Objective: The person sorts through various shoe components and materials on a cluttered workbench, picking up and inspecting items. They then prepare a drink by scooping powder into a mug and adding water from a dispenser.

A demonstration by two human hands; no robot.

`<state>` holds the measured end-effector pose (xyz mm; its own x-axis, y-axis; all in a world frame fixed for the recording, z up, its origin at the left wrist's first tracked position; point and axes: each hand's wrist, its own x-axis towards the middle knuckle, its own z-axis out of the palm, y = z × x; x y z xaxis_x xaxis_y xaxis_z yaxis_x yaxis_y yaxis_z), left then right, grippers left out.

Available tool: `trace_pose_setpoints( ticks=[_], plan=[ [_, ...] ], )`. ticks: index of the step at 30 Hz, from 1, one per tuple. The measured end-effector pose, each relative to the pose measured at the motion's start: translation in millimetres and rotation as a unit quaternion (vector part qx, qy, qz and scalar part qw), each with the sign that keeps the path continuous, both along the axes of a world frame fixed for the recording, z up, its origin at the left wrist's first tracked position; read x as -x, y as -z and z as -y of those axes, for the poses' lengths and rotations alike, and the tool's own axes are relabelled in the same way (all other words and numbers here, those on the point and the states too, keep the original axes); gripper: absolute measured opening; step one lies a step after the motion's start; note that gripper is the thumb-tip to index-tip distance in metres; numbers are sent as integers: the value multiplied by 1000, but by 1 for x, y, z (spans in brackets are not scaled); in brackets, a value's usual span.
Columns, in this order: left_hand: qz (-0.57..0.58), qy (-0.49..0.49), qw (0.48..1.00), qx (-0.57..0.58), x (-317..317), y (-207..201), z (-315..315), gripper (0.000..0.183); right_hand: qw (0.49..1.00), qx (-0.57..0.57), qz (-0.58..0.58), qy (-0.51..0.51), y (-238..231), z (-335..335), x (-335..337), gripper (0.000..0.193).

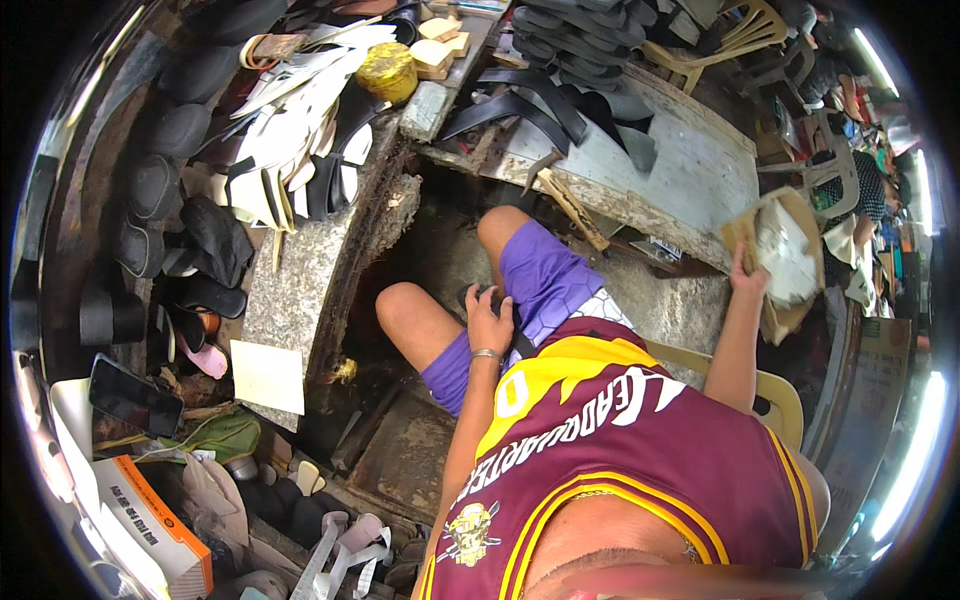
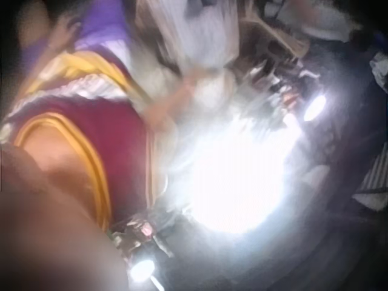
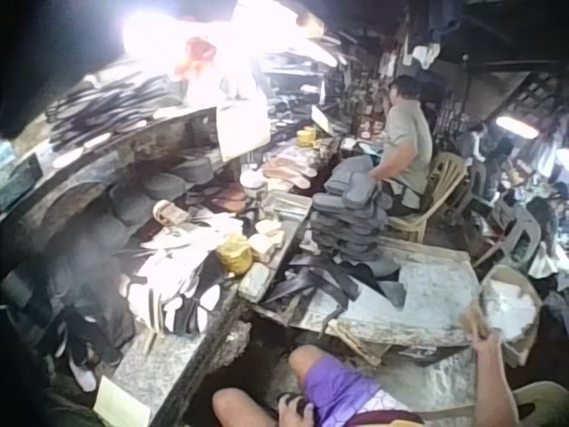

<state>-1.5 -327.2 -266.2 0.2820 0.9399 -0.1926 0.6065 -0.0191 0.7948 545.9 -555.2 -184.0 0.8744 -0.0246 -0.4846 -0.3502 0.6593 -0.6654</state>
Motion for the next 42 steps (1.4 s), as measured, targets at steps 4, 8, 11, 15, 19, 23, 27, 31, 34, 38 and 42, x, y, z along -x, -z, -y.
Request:
trace_pose_setpoints(
  ticks=[4, 8, 11, 15, 19, 23, 27, 31, 34, 38, 42],
  plan=[
    [15, 10, 999, -28, 0, -1, 9, 44, 984, 64, -123, -113, 10, -22, 16, 47],
    [4, -11, 1000, -26, 27, 2, 23, 46, 984, 82, -92, -129, 23, -11, 30, 46],
    [17, -30, 999, 32, 48, 2, 35, 47, 978, 135, -95, -131, 24, 3, 44, 49],
    [17, -52, 997, 57, 64, -6, 51, 45, 983, 82, -122, -110, 14, -2, 67, 88],
    [-2, -58, 997, 56, 78, -17, 69, 47, 978, 115, -83, -150, -1, -19, 100, 99],
    [16, -71, 996, 53, 92, -21, 96, 45, 932, 162, -82, -313, -4, -57, 155, 102],
    [33, -76, 997, -9, 104, -22, 118, 41, 872, 226, 100, -423, -1, -105, 256, 90],
    [119, -70, 987, -82, 121, -48, 151, 23, 784, 264, 278, -489, -48, -135, 334, 82],
    [160, -102, 977, -98, 132, -80, 172, 24, 733, 258, 342, -528, -73, -151, 372, 76],
    [148, -151, 973, -90, 160, -134, 184, 27, 656, 239, 393, -598, -71, -154, 417, 67],
    [82, -233, 937, -248, 219, -215, 181, 23, 575, 191, 404, -686, -51, -125, 454, 65]
  ],
)
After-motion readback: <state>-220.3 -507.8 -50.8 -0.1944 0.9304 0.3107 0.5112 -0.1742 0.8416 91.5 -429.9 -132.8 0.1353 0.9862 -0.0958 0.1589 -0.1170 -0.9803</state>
